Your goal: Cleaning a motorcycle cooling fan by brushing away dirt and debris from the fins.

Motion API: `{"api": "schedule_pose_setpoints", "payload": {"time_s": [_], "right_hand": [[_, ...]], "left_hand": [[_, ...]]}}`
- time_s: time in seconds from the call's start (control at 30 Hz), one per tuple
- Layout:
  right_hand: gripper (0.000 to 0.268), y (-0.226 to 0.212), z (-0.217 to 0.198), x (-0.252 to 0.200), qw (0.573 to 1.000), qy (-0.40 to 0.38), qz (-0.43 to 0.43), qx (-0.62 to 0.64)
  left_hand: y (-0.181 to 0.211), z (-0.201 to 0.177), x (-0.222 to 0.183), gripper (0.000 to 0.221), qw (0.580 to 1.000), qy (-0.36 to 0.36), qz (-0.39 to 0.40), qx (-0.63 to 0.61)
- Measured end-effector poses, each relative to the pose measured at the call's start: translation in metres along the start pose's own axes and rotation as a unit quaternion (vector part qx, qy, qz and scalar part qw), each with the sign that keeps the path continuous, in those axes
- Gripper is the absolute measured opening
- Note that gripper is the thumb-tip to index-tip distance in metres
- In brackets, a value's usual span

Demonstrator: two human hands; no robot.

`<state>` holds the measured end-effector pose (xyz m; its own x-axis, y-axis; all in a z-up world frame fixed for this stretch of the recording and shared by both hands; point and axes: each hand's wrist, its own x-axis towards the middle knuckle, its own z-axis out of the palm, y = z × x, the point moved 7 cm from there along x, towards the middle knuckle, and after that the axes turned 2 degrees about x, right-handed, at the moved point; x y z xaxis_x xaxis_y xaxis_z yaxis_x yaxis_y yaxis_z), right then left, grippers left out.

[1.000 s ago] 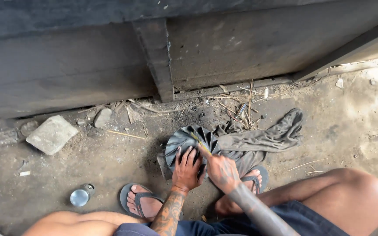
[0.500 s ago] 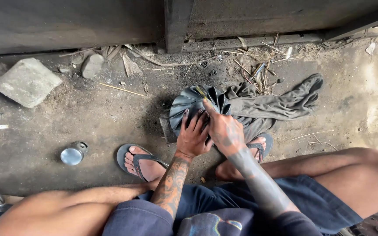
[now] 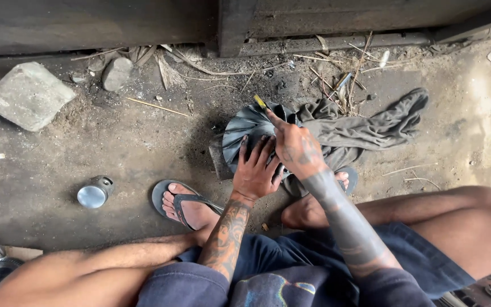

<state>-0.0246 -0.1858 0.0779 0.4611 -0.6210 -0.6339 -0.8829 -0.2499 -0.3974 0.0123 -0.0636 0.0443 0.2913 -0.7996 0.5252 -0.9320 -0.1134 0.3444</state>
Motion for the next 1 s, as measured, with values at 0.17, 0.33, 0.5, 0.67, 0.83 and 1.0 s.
{"api": "schedule_pose_setpoints", "payload": {"time_s": [0.17,0.33,0.5,0.67,0.83,1.0], "right_hand": [[0.048,0.015,-0.025,-0.044,0.996,0.015,-0.057,0.073],[0.051,-0.011,-0.014,0.008,0.998,-0.023,-0.037,0.042],[0.045,-0.008,-0.045,-0.028,0.99,-0.05,-0.072,0.111],[0.044,-0.009,-0.037,0.004,0.986,-0.067,-0.122,0.088],[0.036,-0.006,-0.045,0.001,0.99,-0.049,-0.115,0.062],[0.036,0.004,-0.056,-0.006,0.982,-0.067,-0.153,0.09]], "left_hand": [[0.002,0.005,-0.003,0.036,1.0,-0.004,0.011,0.015],[0.001,0.008,-0.004,0.036,1.0,-0.013,0.009,0.023],[0.003,0.009,-0.004,0.036,1.0,-0.01,0.011,0.018],[0.003,0.01,-0.003,0.04,0.999,-0.019,0.013,0.03],[0.002,0.012,-0.009,0.041,0.999,-0.022,0.013,0.041],[0.002,0.014,-0.013,0.042,0.999,-0.026,0.01,0.047]]}}
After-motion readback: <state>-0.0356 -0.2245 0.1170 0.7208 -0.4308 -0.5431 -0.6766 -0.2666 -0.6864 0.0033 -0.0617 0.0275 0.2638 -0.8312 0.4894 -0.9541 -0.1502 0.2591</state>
